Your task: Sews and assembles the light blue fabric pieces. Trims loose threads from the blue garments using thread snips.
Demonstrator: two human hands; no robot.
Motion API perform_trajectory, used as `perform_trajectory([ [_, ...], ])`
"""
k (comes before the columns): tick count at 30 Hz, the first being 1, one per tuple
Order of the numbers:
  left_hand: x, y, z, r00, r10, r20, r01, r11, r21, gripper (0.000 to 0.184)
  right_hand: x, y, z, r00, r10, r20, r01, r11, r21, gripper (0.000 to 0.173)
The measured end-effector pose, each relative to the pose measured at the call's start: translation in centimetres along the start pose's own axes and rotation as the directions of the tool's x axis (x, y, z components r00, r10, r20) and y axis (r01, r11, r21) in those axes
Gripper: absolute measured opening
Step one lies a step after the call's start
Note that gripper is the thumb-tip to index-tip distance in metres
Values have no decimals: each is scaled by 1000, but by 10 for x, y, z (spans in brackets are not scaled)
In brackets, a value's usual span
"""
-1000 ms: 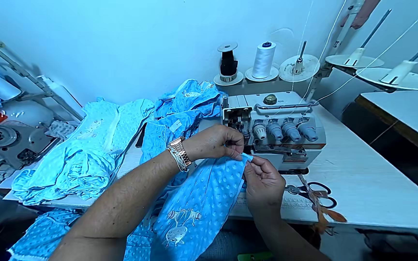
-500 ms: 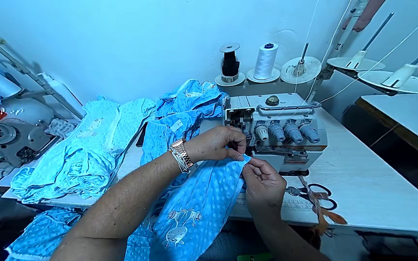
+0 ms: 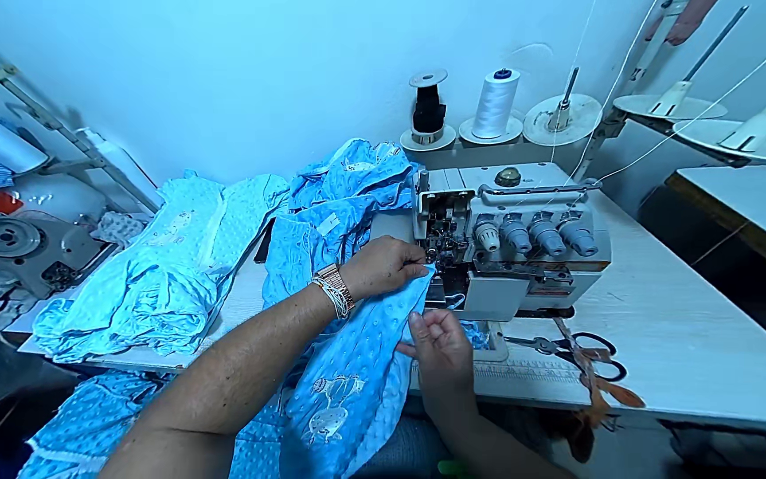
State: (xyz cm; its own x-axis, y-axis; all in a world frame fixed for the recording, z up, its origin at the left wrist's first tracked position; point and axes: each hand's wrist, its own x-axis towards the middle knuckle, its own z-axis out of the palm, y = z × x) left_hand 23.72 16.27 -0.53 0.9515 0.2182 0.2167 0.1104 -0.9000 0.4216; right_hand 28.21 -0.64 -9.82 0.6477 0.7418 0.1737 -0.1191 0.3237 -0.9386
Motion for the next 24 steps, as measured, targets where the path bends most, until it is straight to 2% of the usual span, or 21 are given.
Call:
perform_trajectory([
  [4,2,2,2,983,-170,67,170,985,-4,28,-8,7,2,993,112,35,-111,993,-25,15],
  [8,2,7,2,977,-196,82,199,980,-24,27,-5,6,4,993,110,34,-108,992,-60,9],
  [11,-2,4,4,976,-207,60,212,972,-97,23,-11,5,0,995,82,51,-76,990,-117,16],
  [14,-7,1,11,991,-131,11,132,982,-135,19,-21,7,-9,995,87,52,-83,994,-70,19],
  [17,-11,1,22,998,-27,-57,22,997,-80,19,-26,9,-15,996,81,38,-80,996,-38,20],
  [21,-14,8,29,977,-89,-196,85,996,-30,19,-29,12,-20,998,53,27,-53,999,4,17],
  [23,-16,14,32,949,-28,-314,58,995,85,25,-29,14,-22,999,22,29,-22,1000,19,14],
  [24,-17,15,36,932,61,-358,4,984,178,21,-29,15,-25,1000,4,28,-5,1000,18,13],
])
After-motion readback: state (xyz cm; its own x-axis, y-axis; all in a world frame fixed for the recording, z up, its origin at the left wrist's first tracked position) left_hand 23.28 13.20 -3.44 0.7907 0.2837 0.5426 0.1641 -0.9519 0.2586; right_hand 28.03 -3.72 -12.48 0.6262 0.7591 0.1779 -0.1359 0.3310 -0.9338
